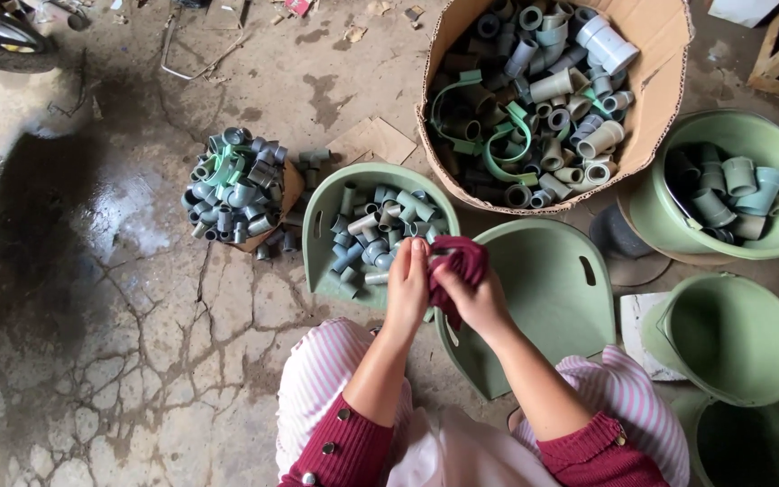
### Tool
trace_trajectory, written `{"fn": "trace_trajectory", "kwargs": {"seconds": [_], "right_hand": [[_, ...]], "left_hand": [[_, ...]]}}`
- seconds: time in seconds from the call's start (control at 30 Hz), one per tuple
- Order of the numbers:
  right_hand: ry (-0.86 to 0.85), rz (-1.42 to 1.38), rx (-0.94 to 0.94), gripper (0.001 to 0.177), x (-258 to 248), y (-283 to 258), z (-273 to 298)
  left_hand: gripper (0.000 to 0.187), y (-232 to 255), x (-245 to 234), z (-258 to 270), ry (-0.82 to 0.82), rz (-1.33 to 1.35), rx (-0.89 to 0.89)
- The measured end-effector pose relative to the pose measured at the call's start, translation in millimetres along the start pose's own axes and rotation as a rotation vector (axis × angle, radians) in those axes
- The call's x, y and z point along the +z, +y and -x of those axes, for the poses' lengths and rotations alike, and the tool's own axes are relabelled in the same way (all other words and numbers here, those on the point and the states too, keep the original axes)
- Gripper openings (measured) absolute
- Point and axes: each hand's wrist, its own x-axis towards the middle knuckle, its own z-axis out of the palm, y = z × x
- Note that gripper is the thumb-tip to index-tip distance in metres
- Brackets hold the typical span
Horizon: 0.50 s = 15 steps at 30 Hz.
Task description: The person sits on the floor and repeatedly wipes small gray plastic pipe fittings with a maroon cloth. They pick each fitting from a cardboard box, wipe it, and place it into a green basin. The process continues throughout the clip.
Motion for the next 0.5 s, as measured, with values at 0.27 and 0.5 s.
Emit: {"fn": "trace_trajectory", "kwargs": {"seconds": [0.27, 0.5], "right_hand": [[0.393, -0.355, 0.076, 0.023, -0.9, 12.8, -16.9], [0.395, -0.253, -0.202, 0.007, 2.2, 9.6, -22.4]], "left_hand": [[0.042, 49.5, 15.2, 24.6, -0.096, 0.006, 0.155], [0.054, 29.9, 27.2, 20.4, 0.024, 0.284, 0.047]]}}
